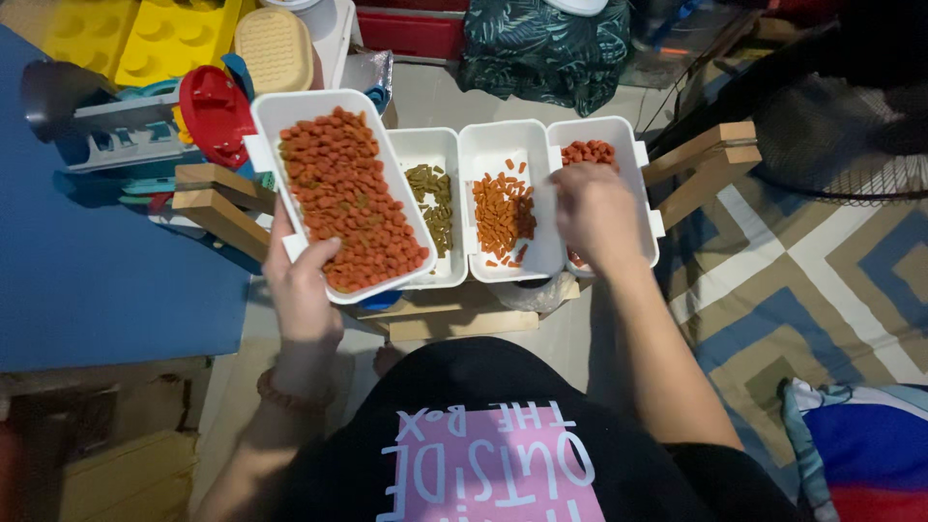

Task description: The person sorts goji berries by hand, picking out green-colored berries from a container filled with red berries and placing them into a separate container. The person continues this sorting process across multiple containers.

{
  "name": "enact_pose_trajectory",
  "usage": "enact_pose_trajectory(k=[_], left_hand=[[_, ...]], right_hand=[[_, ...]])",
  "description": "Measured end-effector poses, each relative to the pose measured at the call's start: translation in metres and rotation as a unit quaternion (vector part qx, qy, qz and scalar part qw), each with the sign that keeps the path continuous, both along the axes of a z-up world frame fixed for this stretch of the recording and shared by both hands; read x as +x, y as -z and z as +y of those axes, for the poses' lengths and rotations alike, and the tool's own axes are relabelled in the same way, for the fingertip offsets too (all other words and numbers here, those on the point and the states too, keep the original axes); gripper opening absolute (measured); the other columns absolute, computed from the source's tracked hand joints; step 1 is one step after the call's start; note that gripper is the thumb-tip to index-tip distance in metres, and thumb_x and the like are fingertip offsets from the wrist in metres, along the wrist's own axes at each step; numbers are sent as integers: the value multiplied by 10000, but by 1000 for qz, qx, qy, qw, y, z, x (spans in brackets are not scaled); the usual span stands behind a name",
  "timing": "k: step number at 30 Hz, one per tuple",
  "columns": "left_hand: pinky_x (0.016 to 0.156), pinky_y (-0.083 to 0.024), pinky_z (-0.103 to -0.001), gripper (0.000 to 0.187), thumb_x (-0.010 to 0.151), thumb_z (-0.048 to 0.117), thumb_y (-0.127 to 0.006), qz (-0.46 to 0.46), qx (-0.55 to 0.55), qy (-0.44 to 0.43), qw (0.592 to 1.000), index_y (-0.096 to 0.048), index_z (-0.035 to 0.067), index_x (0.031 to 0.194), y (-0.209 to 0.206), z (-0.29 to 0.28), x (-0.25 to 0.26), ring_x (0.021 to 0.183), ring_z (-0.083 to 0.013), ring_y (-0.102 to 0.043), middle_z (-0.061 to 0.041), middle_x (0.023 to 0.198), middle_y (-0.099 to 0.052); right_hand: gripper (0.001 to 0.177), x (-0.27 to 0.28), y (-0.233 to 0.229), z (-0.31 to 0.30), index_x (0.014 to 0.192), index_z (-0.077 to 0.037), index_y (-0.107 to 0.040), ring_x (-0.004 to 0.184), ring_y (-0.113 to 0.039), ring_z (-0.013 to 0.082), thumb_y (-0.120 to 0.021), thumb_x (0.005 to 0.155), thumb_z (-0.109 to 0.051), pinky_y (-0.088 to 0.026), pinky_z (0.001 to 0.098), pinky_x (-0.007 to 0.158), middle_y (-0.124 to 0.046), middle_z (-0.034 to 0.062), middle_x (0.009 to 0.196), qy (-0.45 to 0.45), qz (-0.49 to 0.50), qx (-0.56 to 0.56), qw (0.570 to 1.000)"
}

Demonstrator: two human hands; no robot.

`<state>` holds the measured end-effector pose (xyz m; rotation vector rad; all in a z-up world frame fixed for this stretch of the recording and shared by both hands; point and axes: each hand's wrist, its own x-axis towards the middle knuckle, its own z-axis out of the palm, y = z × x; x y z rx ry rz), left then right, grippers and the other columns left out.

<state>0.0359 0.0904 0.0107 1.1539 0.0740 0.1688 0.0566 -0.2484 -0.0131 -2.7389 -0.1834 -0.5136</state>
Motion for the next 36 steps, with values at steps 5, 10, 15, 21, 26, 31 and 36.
enact_pose_trajectory(k=[5, 10, 15, 21, 26, 31, 36], left_hand=[[1133, -474, -356, 793, 828, -120, -468, -3, -21, -17, 1000, -327, -36, 1604, -4, 10, -2, 1318, -249, -586, -179, 1480, -548], [1134, -473, -349, 813, 813, -121, -486, 21, -18, -17, 999, -310, -2, 1598, 2, 18, -7, 1336, -241, -579, -164, 1488, -540], [1116, -451, -349, 819, 801, -140, -504, 49, -39, -13, 998, -352, -9, 1595, 7, 17, -10, 1323, -254, -574, -165, 1503, -538], [1096, -484, -346, 819, 799, -122, -492, 44, -25, 2, 999, -338, -1, 1594, -1, 27, -14, 1277, -243, -610, -169, 1457, -571], [1117, -462, -320, 817, 822, -115, -517, -18, -3, 32, 999, -334, -34, 1614, 1, 21, -18, 1284, -217, -596, -169, 1474, -568], [1052, -504, -317, 815, 810, -82, -542, 31, 21, 57, 998, -330, -15, 1594, 3, 19, -20, 1201, -201, -638, -155, 1394, -623], [1049, -500, -302, 813, 818, -76, -531, -8, 5, 92, 996, -330, -36, 1605, 0, 23, -17, 1196, -188, -632, -154, 1388, -621]], right_hand=[[265, 8, 16, 47, 1007, -126, -793, 962, -710, 337, -603, 832, -65, -551, 459, 857, -728, 111, 1116, -100, 203, -56, 972], [383, 17, 26, 56, 1114, -102, -748, 951, -716, 358, -584, 770, -70, -550, 482, 841, -733, 151, 1112, -124, 121, -91, 981], [299, 19, 9, 61, 1167, -169, -742, 959, -701, 364, -564, 930, -129, -539, 499, 841, -735, 174, 1022, -22, 313, -107, 943], [270, 3, -30, 86, 1127, -78, -747, 982, -694, 366, -623, 892, -31, -537, 477, 873, -739, 171, 1023, -59, 33, 6, 998], [296, -10, -64, 120, 1157, -38, -731, 1045, -665, 354, -655, 874, 2, -518, 455, 923, -725, 150, 1093, -145, -35, 113, 982], [212, -13, -81, 138, 1077, -61, -751, 1059, -675, 317, -735, 866, -50, -515, 438, 939, -743, 96, 1090, -191, -43, 118, 974], [156, -6, -72, 154, 1006, -110, -802, 984, -635, 277, -780, 851, -103, -511, 408, 914, -730, 50, 999, -199, -29, 86, 976]])
